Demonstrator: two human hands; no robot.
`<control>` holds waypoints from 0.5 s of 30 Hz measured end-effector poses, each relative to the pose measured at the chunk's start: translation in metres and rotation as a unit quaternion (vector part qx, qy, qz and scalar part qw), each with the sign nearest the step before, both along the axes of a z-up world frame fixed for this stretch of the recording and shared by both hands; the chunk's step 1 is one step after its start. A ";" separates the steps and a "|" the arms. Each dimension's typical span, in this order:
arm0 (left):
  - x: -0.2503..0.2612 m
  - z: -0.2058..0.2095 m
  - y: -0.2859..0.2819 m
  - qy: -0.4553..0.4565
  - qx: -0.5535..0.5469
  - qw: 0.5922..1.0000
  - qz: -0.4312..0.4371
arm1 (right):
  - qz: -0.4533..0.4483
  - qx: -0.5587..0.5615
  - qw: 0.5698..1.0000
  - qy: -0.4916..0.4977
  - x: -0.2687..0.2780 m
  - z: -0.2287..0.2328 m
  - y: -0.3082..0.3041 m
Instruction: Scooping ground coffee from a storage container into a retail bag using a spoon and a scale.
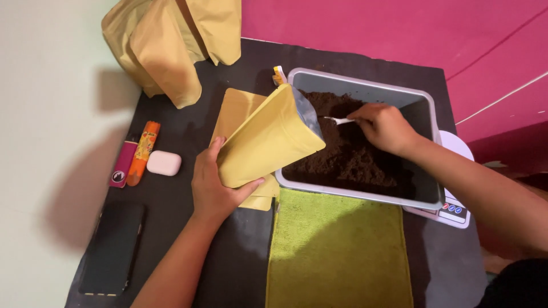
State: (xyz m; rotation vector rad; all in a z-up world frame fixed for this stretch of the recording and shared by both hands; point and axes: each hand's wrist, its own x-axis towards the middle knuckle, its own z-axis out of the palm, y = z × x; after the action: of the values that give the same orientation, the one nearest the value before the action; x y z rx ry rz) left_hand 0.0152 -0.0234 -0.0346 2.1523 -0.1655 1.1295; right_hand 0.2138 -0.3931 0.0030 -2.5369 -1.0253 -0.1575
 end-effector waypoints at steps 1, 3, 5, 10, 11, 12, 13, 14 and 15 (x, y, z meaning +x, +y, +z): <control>0.000 0.000 0.001 0.002 -0.001 1.000 0.000 | 0.000 -0.001 1.000 0.002 -0.010 0.008 0.007; -0.001 0.001 0.003 -0.003 0.003 1.000 -0.010 | 0.013 0.013 0.995 0.102 -0.031 0.025 0.019; 0.000 -0.001 0.002 -0.005 0.003 1.000 -0.015 | 0.016 0.019 0.992 0.124 -0.035 0.023 0.020; 0.001 0.004 -0.002 -0.020 0.023 0.999 -0.026 | 0.012 0.018 0.981 0.190 -0.038 0.019 0.018; 0.001 0.006 -0.002 -0.020 0.025 0.999 -0.030 | -0.004 0.010 0.978 0.206 -0.037 0.020 0.017; 0.001 0.007 -0.001 -0.022 0.027 0.999 -0.034 | -0.019 0.002 0.975 0.221 -0.036 0.021 0.017; 0.000 0.007 -0.001 -0.022 0.027 0.999 -0.035 | -0.019 0.002 0.975 0.221 -0.035 0.024 0.016; 0.000 0.008 -0.001 -0.029 0.027 0.998 -0.042 | -0.021 0.000 0.974 0.227 -0.034 0.029 0.014; 0.000 0.008 -0.002 -0.036 0.027 0.998 -0.049 | -0.023 -0.001 0.972 0.232 -0.033 0.033 0.013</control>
State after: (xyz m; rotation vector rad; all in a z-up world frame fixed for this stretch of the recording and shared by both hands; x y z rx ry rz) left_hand 0.0148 -0.0251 -0.0266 2.1273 -0.3322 1.1577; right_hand 0.1810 -0.3803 0.0365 -2.4281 -0.7771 0.4074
